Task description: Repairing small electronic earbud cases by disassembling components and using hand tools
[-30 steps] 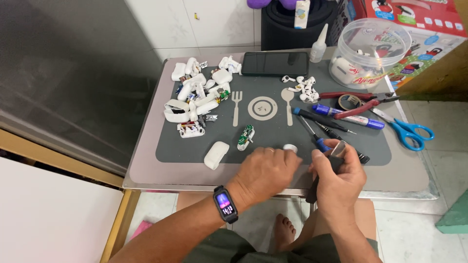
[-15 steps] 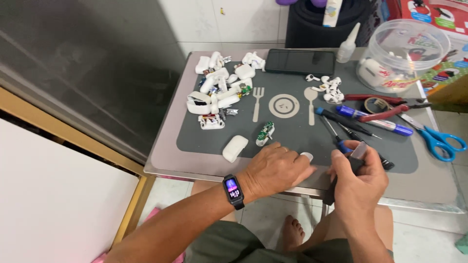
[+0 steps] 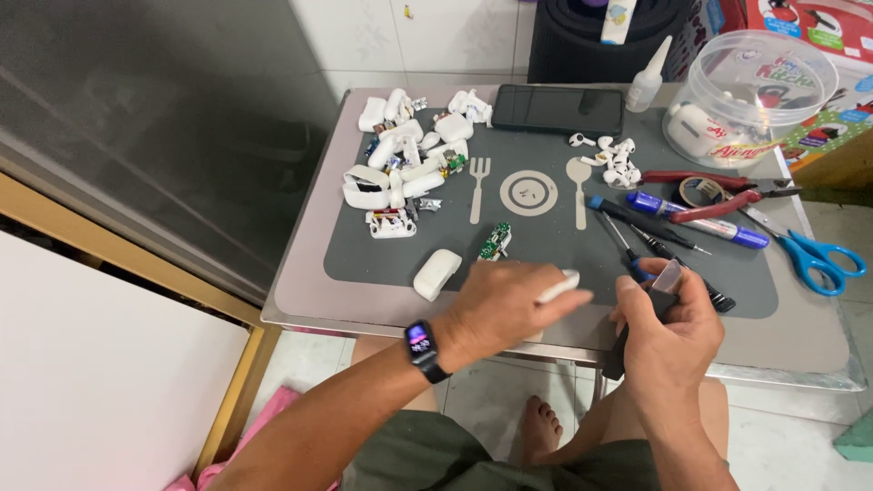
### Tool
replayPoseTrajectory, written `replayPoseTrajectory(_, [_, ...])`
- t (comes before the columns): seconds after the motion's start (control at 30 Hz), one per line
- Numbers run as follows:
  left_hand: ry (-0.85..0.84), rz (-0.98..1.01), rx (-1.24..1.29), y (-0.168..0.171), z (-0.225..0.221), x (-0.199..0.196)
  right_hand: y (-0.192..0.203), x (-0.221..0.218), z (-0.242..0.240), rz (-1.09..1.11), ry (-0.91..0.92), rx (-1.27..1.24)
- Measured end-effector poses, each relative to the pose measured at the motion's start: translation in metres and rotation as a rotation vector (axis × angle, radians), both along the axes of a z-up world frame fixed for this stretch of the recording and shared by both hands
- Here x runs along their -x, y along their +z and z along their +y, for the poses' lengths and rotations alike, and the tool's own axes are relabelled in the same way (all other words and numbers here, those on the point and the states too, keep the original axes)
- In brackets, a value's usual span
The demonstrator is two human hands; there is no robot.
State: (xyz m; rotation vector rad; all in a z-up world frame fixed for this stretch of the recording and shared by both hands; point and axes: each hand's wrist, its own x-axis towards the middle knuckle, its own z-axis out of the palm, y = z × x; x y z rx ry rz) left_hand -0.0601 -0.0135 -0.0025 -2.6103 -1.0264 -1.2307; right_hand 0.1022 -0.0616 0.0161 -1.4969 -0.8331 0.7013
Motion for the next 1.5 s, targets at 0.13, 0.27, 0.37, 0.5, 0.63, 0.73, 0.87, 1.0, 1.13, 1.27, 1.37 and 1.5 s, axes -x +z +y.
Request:
replayPoseTrajectory(0.13, [-0.008, -0.263, 0.417, 0.041, -0.005, 0.032, 0.005, 0.0, -0.002, 0.001, -0.001, 0.028])
replayPoseTrajectory(0.27, [0.481, -0.209, 0.182, 0.05, 0.005, 0.124, 0.01, 0.002, -0.002, -0.002, 0.017, 0.045])
replayPoseTrajectory(0.37, [0.866, 0.005, 0.224, 0.024, 0.018, 0.19, -0.012, -0.005, 0.001, -0.064, 0.046, 0.007])
replayPoseTrajectory(0.5, [1.138, 0.296, 0.24, -0.017, 0.032, 0.208, -0.01, -0.001, -0.002, -0.178, 0.037, 0.058])
replayPoseTrajectory(0.63, [1.139, 0.283, 0.099, -0.021, 0.05, 0.181, -0.004, 0.004, -0.004, -0.2, 0.026, 0.069])
replayPoseTrajectory(0.73, [0.912, 0.01, 0.311, -0.01, 0.059, 0.168, -0.009, 0.001, -0.001, -0.114, 0.022, 0.073])
replayPoseTrajectory(0.87, [0.833, 0.007, 0.479, 0.01, 0.054, 0.152, -0.008, -0.001, -0.003, -0.147, 0.041, 0.02])
replayPoseTrajectory(1.0, [0.656, 0.085, 0.023, 0.05, 0.005, 0.135, -0.005, -0.001, -0.001, -0.085, 0.052, 0.041])
replayPoseTrajectory(1.13, [0.516, 0.304, 0.23, 0.019, -0.043, 0.089, -0.008, -0.005, -0.002, -0.103, 0.08, 0.037])
replayPoseTrajectory(1.27, [0.274, 0.566, -0.046, 0.026, -0.069, 0.061, -0.004, -0.001, -0.004, -0.168, 0.062, 0.05])
replayPoseTrajectory(1.37, [0.165, 0.538, -0.02, 0.034, -0.073, 0.069, 0.004, 0.001, -0.004, -0.127, 0.04, 0.101])
replayPoseTrajectory(1.5, [-0.058, 0.57, 0.145, 0.031, -0.079, 0.091, -0.004, -0.001, -0.002, -0.121, 0.051, 0.069])
